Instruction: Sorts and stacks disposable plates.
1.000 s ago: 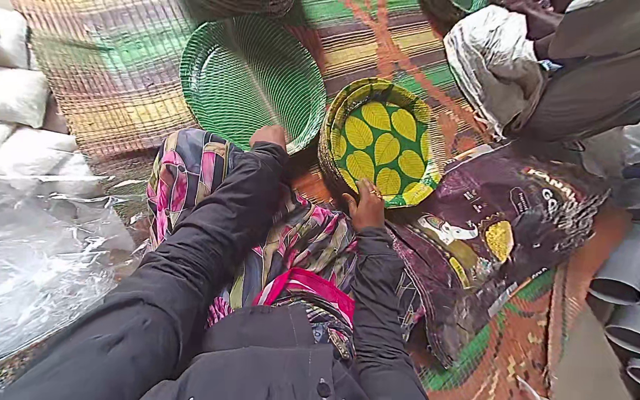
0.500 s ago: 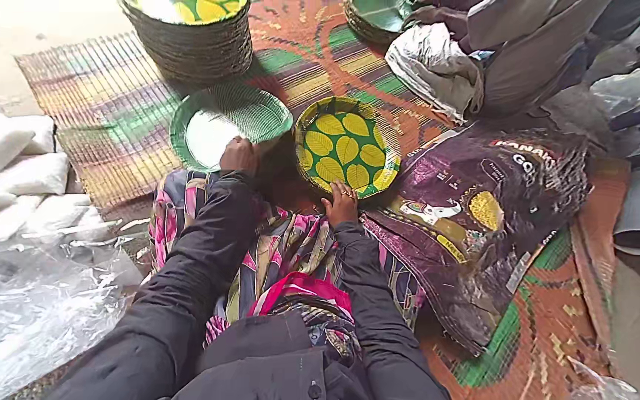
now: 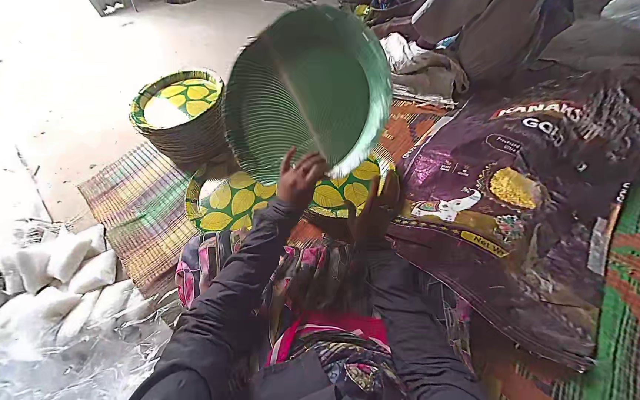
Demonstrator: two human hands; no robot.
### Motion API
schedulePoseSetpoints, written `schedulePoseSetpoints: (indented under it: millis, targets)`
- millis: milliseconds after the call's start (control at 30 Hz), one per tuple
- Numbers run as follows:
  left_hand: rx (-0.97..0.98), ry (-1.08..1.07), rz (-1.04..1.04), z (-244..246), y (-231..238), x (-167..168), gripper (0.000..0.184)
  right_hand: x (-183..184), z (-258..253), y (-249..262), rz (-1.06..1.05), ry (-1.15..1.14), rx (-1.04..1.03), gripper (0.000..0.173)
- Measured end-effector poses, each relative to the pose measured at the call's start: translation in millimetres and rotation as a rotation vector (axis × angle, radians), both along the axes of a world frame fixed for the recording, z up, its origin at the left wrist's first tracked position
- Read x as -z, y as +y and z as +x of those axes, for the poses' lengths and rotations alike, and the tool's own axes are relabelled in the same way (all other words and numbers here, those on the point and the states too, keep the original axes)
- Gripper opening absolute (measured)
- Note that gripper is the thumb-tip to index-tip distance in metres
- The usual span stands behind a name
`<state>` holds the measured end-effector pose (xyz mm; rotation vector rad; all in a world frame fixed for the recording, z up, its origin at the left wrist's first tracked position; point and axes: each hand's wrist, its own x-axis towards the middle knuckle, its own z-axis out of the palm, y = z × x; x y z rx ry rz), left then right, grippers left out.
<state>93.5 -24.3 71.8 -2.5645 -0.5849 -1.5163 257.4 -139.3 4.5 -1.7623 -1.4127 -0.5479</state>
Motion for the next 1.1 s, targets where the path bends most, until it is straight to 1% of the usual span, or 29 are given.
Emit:
schedulePoseSetpoints:
  millis: [33,67,100,133,167,200,233,267,300,367,400,467,500,533,567,667,733,800,833,900,1000,1100]
  targets:
    - [0.058,0.087,-0.041,9,-5,26,0.015,-6,3,-3,-0.101,-0.041,-0.038,0.068]
    - [0.099,0.164,-0.093,13,-11,50,0.014,-11,5,-7,-0.283,-0.028,-0.076,0.072]
    - [0.124,0.244,-0.165,14,-17,67,0.013,-14,5,-9,-0.507,0.043,-0.107,0.072]
    - [0.126,0.327,-0.253,10,-22,78,0.014,-14,6,-8,-0.759,0.131,-0.115,0.070]
    - [0.105,0.406,-0.331,3,-25,82,0.013,-12,9,-5,-0.979,0.191,-0.116,0.073]
    - [0.057,0.452,-0.374,-6,-25,82,0.013,-8,11,-1,-1.099,0.215,-0.117,0.076]
    - [-0.012,0.456,-0.404,-16,-22,80,0.016,-5,14,3,-1.123,0.228,-0.113,0.074]
    - [-0.111,0.455,-0.442,-26,-18,75,0.024,-6,16,6,-1.118,0.244,-0.115,0.071]
    - [-0.231,0.469,-0.530,-37,-13,65,0.031,-7,18,8,-1.118,0.253,-0.117,0.068]
    - [-0.471,0.546,-0.783,-58,-3,44,0.040,-4,22,12,-1.125,0.257,-0.084,0.063]
    - [-0.563,0.627,-0.904,-68,3,40,0.045,-2,23,13,-1.131,0.252,-0.043,0.068]
    - [-0.651,0.788,-1.070,-84,12,49,0.055,-1,24,16,-1.151,0.226,0.052,0.085]
    - [-0.670,0.853,-1.122,-89,13,58,0.053,-2,23,17,-1.176,0.209,0.087,0.092]
    - [-0.687,0.914,-1.168,-89,13,65,0.045,-4,21,18,-1.203,0.193,0.103,0.096]
    - [-0.694,0.944,-1.220,-86,10,65,0.038,-4,18,17,-1.208,0.182,0.107,0.097]
    - [-0.747,0.929,-1.262,-71,-4,54,0.027,-8,8,9,-1.169,0.196,0.062,0.086]
    - [-0.708,0.866,-1.277,-66,-7,52,0.027,-17,8,1,-1.157,0.220,0.008,0.079]
    - [-0.627,0.750,-1.298,-74,-6,53,0.030,-24,9,-7,-1.090,0.207,-0.084,0.073]
    - [-0.591,0.689,-1.316,-83,-6,54,0.031,-23,8,-9,-1.042,0.190,-0.146,0.072]
    - [-0.550,0.634,-1.352,-91,-9,55,0.034,-12,16,-11,-0.947,0.149,-0.234,0.069]
    - [-0.561,0.599,-1.399,-83,-11,50,0.029,-4,27,-5,-0.846,0.106,-0.222,0.064]
    - [-0.534,0.637,-1.389,-79,-12,47,0.028,-7,22,-5,-0.747,0.083,-0.185,0.057]
